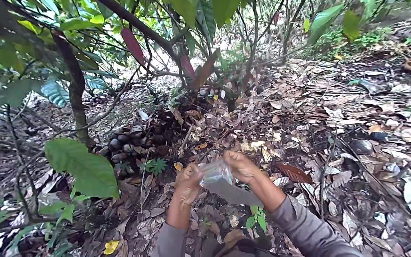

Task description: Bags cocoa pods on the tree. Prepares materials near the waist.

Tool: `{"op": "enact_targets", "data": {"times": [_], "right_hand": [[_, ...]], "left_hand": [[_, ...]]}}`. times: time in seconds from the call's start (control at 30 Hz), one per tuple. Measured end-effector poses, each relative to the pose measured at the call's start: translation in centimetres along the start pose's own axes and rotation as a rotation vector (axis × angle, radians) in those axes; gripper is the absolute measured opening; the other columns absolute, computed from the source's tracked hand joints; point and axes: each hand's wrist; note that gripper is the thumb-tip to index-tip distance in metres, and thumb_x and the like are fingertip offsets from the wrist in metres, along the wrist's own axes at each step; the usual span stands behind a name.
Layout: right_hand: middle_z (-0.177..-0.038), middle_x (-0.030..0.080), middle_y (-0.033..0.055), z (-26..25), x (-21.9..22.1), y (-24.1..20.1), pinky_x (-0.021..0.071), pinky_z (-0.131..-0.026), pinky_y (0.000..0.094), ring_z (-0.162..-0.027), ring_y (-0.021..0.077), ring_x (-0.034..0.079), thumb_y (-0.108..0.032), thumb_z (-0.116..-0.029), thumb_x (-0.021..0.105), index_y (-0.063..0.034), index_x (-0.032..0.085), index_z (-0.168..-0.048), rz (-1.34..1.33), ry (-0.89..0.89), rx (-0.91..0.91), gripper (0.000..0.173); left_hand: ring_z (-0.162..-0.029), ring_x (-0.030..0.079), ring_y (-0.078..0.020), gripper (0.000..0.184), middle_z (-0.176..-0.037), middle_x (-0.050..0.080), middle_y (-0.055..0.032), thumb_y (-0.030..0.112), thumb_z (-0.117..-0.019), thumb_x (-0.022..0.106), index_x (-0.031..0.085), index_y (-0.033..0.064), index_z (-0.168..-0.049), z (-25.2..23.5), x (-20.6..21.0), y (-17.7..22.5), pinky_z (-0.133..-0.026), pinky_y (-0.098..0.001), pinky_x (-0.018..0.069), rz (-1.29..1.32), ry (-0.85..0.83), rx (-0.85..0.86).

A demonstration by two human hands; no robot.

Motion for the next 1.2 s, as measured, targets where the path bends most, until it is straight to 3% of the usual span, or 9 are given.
{"op": "enact_targets", "data": {"times": [0.2, 0.33, 0.47, 0.57, 0.73, 0.87, 0.97, 1.1, 1.2], "right_hand": [[-0.091, 0.073, -0.0077, -0.1, -1.5, -0.5, 0.0560, -0.079, 0.0255, -0.085, 0.0034, 0.067, -0.035, -0.0926, 0.072, -0.0238, 0.074, -0.088, 0.074, -0.302, -0.085, 0.012], [-0.092, 0.069, -0.0122, -1.7, -1.9, -4.2, 0.0537, -0.069, 0.0200, -0.078, -0.0017, 0.063, -0.036, -0.0963, 0.066, -0.0219, 0.072, -0.098, 0.428, -0.468, -0.035, 0.016], [-0.100, 0.072, -0.0048, -4.8, -0.6, -9.4, 0.0541, -0.082, 0.0215, -0.087, -0.0022, 0.063, -0.033, -0.1012, 0.059, -0.0063, 0.073, -0.111, 0.981, -0.429, 0.017, 0.031], [-0.089, 0.069, 0.0021, -8.4, -0.1, -11.7, 0.0528, -0.079, 0.0270, -0.081, 0.0036, 0.061, -0.021, -0.0994, 0.062, -0.0023, 0.074, -0.097, 1.262, -0.362, -0.093, 0.023], [-0.083, 0.069, 0.0120, -16.7, 1.2, -13.3, 0.0549, -0.076, 0.0468, -0.076, 0.0219, 0.065, -0.012, -0.0971, 0.070, 0.0011, 0.074, -0.090, 1.471, -0.214, -0.215, 0.015], [-0.097, 0.071, 0.0218, -24.1, 3.0, -13.1, 0.0514, -0.091, 0.0573, -0.092, 0.0344, 0.068, -0.010, -0.0982, 0.066, 0.0063, 0.074, -0.096, 1.541, -0.271, -0.229, 0.018], [-0.098, 0.072, 0.0228, -29.0, 4.5, -13.0, 0.0501, -0.093, 0.0583, -0.095, 0.0362, 0.068, -0.011, -0.0990, 0.066, 0.0060, 0.075, -0.099, 1.587, -0.282, -0.188, 0.019], [-0.101, 0.072, 0.0254, -34.1, 6.9, -13.9, 0.0480, -0.096, 0.0633, -0.100, 0.0419, 0.068, -0.015, -0.0998, 0.066, 0.0048, 0.075, -0.103, 1.710, -0.260, -0.141, 0.022], [-0.100, 0.072, 0.0268, -36.9, 8.2, -14.8, 0.0466, -0.097, 0.0635, -0.102, 0.0434, 0.067, -0.016, -0.0997, 0.066, 0.0059, 0.075, -0.102, 1.767, -0.297, -0.191, 0.024]], "left_hand": [[-0.083, 0.072, -0.0134, 0.018, -0.096, 0.075, -0.0062, 0.024, -0.0846, 0.083, 0.074, 0.0159, -0.097, -0.6, -0.1, 0.3, -0.075, -0.0306, 0.0612, 0.098, 0.000, 0.004], [-0.063, 0.065, -0.0047, 0.015, -0.086, 0.073, -0.0023, 0.025, -0.0846, 0.083, 0.072, 0.0186, -0.092, -2.0, 0.1, 3.9, -0.055, -0.0187, 0.0528, 0.063, -0.075, 0.069], [-0.072, 0.068, -0.0088, 0.008, -0.085, 0.073, -0.0016, 0.012, -0.0930, 0.069, 0.063, 0.0154, -0.095, -4.5, 1.0, 9.4, -0.068, -0.0255, 0.0575, -0.356, -0.056, 0.042], [-0.071, 0.067, -0.0115, 0.004, -0.085, 0.071, -0.0026, 0.003, -0.0972, 0.060, 0.061, 0.0060, -0.099, -7.5, 1.7, 12.5, -0.071, -0.0297, 0.0590, -0.584, -0.035, 0.083], [-0.074, 0.065, -0.0136, 0.011, -0.089, 0.066, -0.0083, 0.003, -0.1009, 0.058, 0.060, -0.0041, -0.108, -13.3, 0.5, 16.4, -0.075, -0.0333, 0.0584, -0.810, 0.135, 0.160], [-0.080, 0.068, -0.0168, 0.018, -0.099, 0.067, -0.0151, 0.003, -0.0996, 0.062, 0.060, -0.0094, -0.112, -17.7, -2.4, 20.1, -0.080, -0.0354, 0.0592, -0.825, 0.338, 0.168], [-0.084, 0.067, -0.0173, 0.020, -0.104, 0.066, -0.0170, 0.001, -0.0990, 0.062, 0.058, -0.0100, -0.115, -20.1, -4.0, 23.0, -0.082, -0.0348, 0.0585, -0.796, 0.426, 0.172], [-0.072, 0.067, -0.0143, 0.024, -0.092, 0.066, -0.0149, 0.004, -0.0987, 0.064, 0.058, -0.0102, -0.116, -22.5, -4.9, 26.9, -0.072, -0.0313, 0.0593, -0.859, 0.493, 0.235], [-0.069, 0.064, -0.0152, 0.028, -0.094, 0.065, -0.0162, 0.007, -0.1004, 0.063, 0.056, -0.0093, -0.122, -23.8, -4.7, 29.7, -0.070, -0.0323, 0.0579, -0.912, 0.519, 0.243]]}}
Point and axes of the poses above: each hand's wrist, its own z-axis away from the middle knuckle, its own x-axis out of the palm, y = z × x
